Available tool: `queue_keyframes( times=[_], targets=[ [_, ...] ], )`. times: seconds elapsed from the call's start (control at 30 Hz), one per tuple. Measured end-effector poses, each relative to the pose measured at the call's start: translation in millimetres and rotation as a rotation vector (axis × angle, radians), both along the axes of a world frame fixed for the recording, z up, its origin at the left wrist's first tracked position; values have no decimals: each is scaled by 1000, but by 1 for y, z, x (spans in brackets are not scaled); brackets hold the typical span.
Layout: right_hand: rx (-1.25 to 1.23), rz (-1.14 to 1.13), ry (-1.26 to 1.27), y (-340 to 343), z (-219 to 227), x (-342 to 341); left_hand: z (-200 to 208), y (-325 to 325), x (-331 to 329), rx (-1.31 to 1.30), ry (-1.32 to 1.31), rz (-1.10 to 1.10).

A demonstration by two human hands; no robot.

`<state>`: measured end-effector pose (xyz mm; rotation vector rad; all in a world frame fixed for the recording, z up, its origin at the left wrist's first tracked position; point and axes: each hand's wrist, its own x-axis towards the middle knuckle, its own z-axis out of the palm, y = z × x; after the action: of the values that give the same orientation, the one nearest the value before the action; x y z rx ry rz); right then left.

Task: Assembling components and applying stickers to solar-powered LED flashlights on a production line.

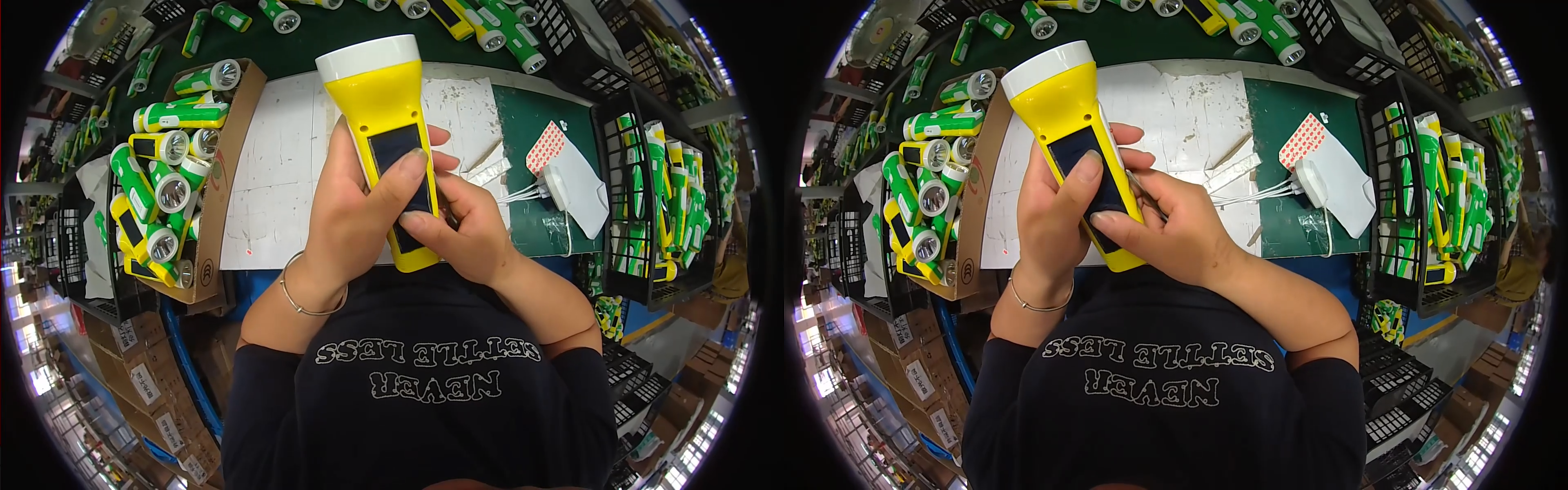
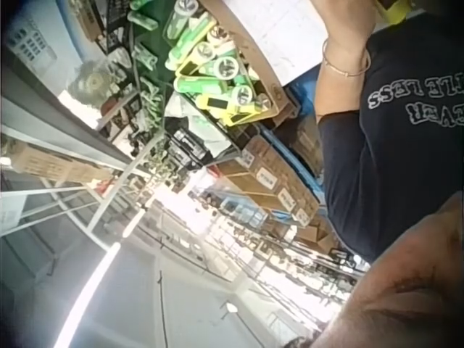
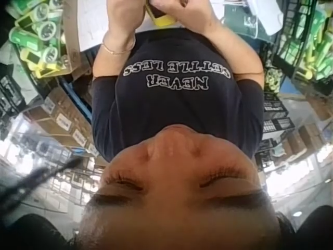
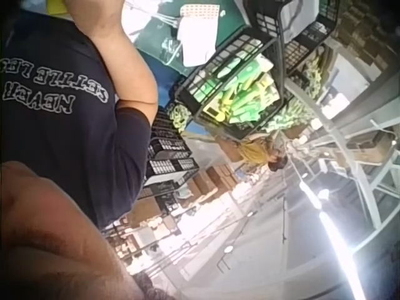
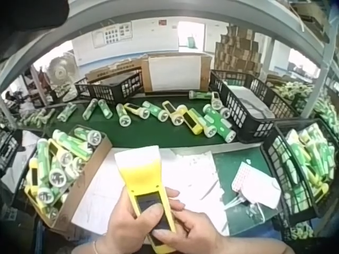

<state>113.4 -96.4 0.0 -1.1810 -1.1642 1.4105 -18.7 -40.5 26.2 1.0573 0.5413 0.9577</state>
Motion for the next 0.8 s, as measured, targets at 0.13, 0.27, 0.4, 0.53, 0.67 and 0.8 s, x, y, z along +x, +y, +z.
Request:
queue_keyframes(
  times=[0.13,0.27,0.4,0.53,0.67,0.8],
  targets=[
    [169,29,57,-2,4,-1,2,-5,-2,74,-7,-46],
    [135,61,-23,-4,0,4,1,-6,1,155,4,-35],
    [150,51,26,-3,-7,6,-4,-5,4,197,-1,-36],
    [110,59,49,-3,-8,8,-5,-4,7,204,7,-14],
    [110,29,168,-2,-6,6,-4,-2,10,203,15,-11],
    [173,35,160,-2,-8,9,-2,1,10,203,10,-57]
  ],
)
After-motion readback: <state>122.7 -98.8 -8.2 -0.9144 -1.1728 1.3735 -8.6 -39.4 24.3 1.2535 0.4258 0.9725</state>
